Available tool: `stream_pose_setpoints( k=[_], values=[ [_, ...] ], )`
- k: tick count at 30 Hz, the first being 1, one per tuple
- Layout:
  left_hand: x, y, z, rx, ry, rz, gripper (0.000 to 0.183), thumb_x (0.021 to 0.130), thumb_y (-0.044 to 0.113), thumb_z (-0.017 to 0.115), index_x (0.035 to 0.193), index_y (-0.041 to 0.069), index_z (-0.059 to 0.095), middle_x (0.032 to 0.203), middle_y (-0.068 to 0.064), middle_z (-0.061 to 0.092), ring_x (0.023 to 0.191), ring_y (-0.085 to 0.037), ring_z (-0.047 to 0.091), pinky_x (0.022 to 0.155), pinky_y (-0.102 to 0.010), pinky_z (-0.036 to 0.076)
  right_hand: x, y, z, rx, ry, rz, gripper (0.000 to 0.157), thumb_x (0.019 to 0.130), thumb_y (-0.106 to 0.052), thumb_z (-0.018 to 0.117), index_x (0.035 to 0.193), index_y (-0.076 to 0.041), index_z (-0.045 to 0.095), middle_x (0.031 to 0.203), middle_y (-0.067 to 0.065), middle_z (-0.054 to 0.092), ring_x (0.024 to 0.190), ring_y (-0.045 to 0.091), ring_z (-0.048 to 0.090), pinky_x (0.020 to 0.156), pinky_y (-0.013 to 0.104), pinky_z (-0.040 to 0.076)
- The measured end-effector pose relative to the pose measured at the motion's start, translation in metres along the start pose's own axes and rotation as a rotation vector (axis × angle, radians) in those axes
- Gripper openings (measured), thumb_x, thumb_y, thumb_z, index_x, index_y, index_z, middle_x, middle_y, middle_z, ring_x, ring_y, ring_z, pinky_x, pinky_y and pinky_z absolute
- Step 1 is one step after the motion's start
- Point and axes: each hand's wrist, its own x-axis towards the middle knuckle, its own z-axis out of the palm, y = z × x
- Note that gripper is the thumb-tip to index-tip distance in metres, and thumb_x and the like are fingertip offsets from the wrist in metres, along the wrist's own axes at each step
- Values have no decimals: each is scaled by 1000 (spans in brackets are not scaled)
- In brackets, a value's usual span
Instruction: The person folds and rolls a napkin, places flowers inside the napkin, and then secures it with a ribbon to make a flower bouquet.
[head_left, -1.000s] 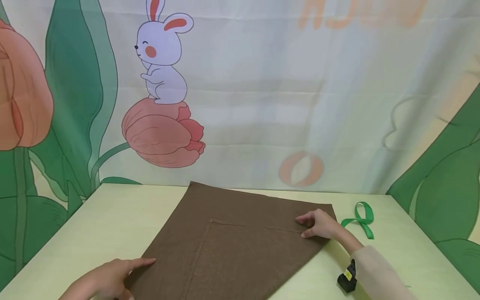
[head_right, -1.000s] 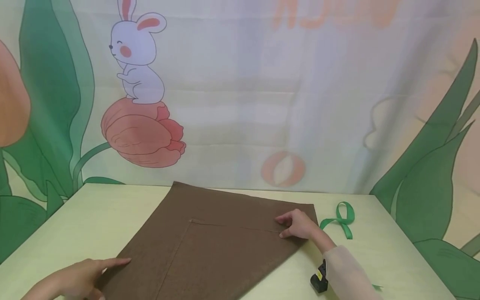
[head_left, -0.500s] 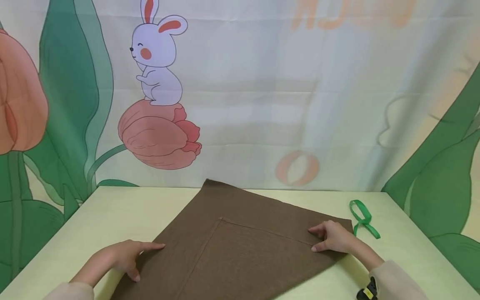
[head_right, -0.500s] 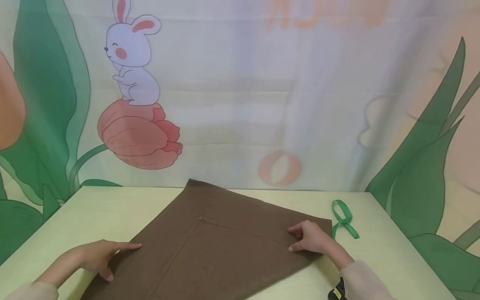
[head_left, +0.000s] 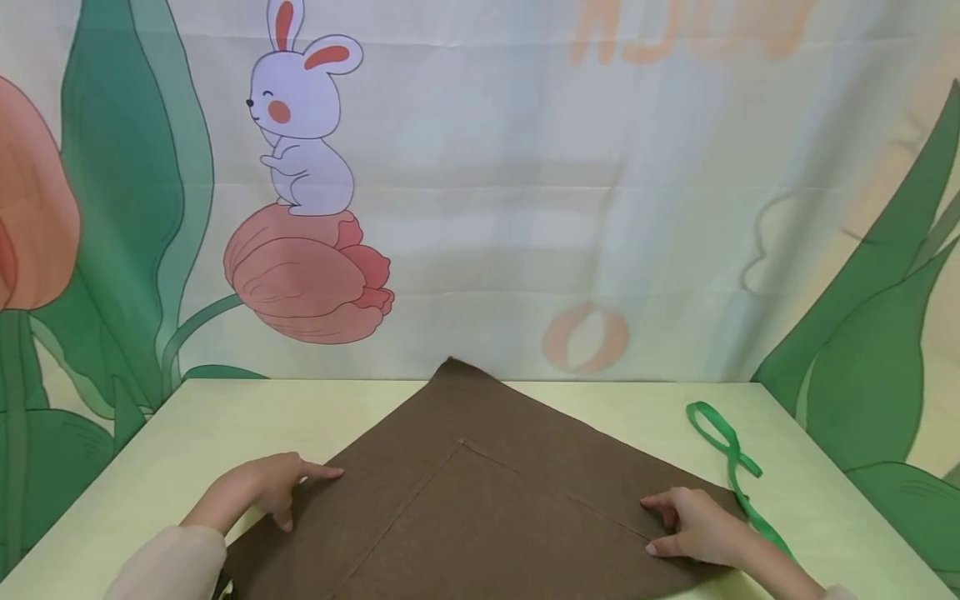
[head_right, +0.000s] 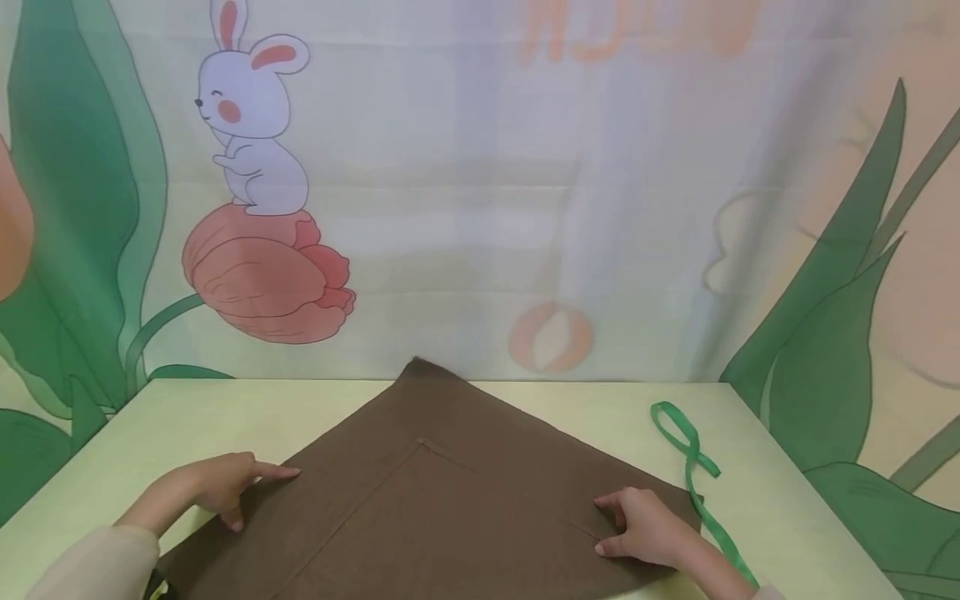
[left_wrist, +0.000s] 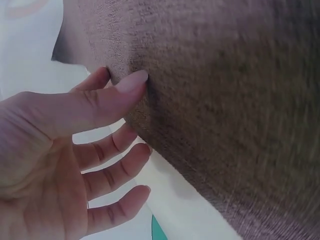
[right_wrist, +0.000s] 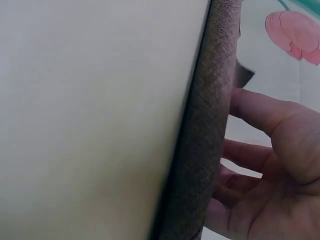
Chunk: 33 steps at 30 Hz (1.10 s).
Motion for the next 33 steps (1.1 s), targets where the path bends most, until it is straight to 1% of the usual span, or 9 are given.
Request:
stream_pose_setpoints(
  k=[3,6,10,12,15,19,24,28,33],
  values=[
    [5,4,-3,-18,1,5,79,55,-14,77,125,17,56,106,-19,58,75,-21,50,66,-36,47,-15,-1,2,16,-25,15,62,70,-25,78,112,15,55,67,0,44,55,3,35,48,20,32],
    [6,5,-4,-39,1,8,77,56,-13,77,125,16,57,105,-22,59,85,-28,57,73,-41,48,-25,-4,5,18,-46,59,63,71,-25,77,113,15,54,68,0,47,58,4,39,52,21,36],
    [8,5,-3,-59,11,17,75,57,-12,77,124,15,57,104,-27,59,97,-38,58,78,-45,48,-35,-6,9,20,-67,138,60,71,-24,77,112,14,55,71,1,51,65,11,46,57,25,41],
    [7,5,-1,-62,37,26,73,57,-12,76,122,15,58,102,-27,60,96,-38,58,76,-45,48,-37,-7,9,23,-72,163,58,71,-22,77,111,14,56,72,2,52,66,15,47,57,27,41],
    [3,6,4,-34,114,30,67,59,-9,76,119,14,61,96,-17,60,90,-32,58,70,-40,48,-40,-6,7,59,-86,175,58,72,-22,77,112,14,55,72,2,52,66,16,47,57,27,41],
    [-10,7,15,-7,205,46,56,62,2,79,115,9,62,89,-6,55,85,-24,55,70,-39,46,-42,-1,0,119,-112,86,58,75,-24,74,113,16,53,72,2,52,64,8,45,55,24,39],
    [-30,3,27,-70,221,78,58,61,16,82,115,6,61,90,-5,54,85,-24,55,73,-41,46,-29,5,-9,110,-72,-51,58,76,-26,73,113,15,53,79,4,50,61,1,42,53,22,39],
    [-43,-1,34,-137,198,22,59,61,21,83,114,7,61,89,-5,54,89,-27,56,74,-43,47,-13,7,-12,104,-58,-81,58,76,-27,73,114,12,54,82,5,50,58,2,41,52,22,39],
    [-49,-4,38,-164,186,-50,58,60,22,83,112,7,61,88,-5,53,88,-26,57,75,-44,47,6,9,-13,135,-72,-149,55,77,-23,72,116,12,54,87,7,51,60,3,42,54,23,40]
  ],
)
